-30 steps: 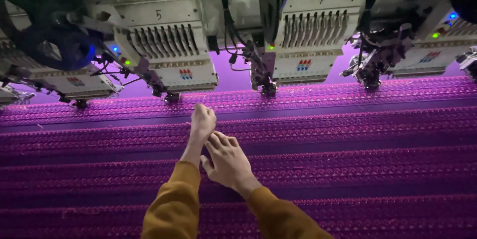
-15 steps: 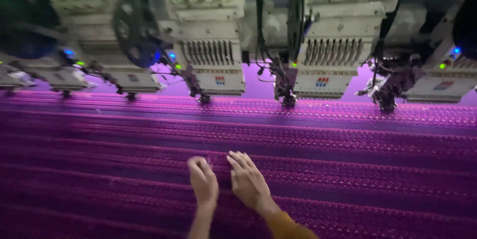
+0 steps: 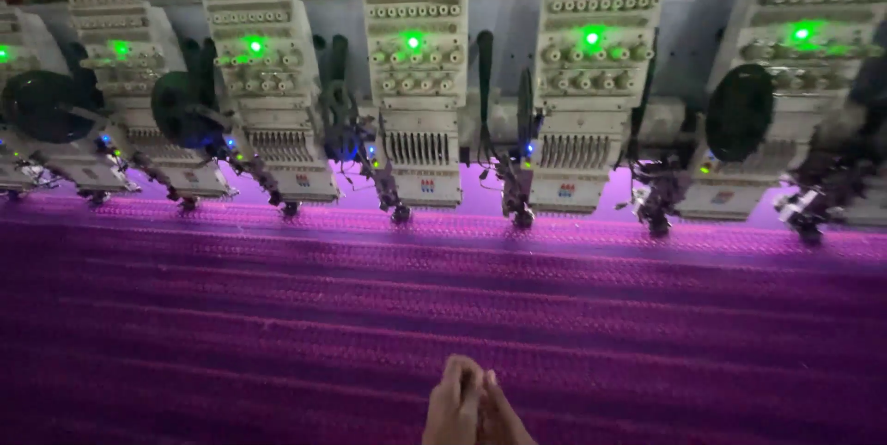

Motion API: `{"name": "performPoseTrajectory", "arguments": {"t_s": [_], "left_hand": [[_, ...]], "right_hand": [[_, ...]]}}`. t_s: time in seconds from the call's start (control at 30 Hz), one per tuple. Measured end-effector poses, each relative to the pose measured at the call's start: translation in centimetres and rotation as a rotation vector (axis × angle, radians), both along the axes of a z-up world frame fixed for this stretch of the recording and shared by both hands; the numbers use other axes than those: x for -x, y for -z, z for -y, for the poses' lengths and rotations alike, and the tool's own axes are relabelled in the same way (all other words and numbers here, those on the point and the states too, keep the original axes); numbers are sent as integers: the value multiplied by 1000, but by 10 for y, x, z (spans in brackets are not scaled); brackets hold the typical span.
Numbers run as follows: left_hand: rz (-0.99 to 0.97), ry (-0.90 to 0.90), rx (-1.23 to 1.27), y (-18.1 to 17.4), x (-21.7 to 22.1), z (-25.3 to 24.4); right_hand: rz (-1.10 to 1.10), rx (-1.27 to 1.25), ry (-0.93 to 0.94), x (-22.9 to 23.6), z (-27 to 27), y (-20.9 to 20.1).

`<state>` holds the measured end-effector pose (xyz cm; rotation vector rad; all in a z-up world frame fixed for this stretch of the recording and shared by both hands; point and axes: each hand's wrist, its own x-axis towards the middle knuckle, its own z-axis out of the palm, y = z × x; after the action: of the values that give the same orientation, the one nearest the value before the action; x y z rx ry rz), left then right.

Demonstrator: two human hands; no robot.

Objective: Operating and maintaining a multi-head industrial embroidery machine, including re-threading needles and inspecting the fabric tension.

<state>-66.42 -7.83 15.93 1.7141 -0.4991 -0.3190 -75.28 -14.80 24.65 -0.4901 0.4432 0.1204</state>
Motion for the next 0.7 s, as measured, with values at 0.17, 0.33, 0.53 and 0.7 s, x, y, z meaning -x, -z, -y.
{"name": "performPoseTrajectory", "arguments": {"t_s": [0.17,0.33,0.53,0.7], "left_hand": [[105,39,-172,-58,35,-38],[328,196,-319,-75,74,-74],[234,210,-195,-82,121,-89],[-264,192,226,-127,175,-93]], "right_hand": [[162,806,-237,57,-3,26],[253,1262,-161,99,3,15],[215,1307,-212,163,-6,-36],[275,1241,-220,201,-24,-49]]}}
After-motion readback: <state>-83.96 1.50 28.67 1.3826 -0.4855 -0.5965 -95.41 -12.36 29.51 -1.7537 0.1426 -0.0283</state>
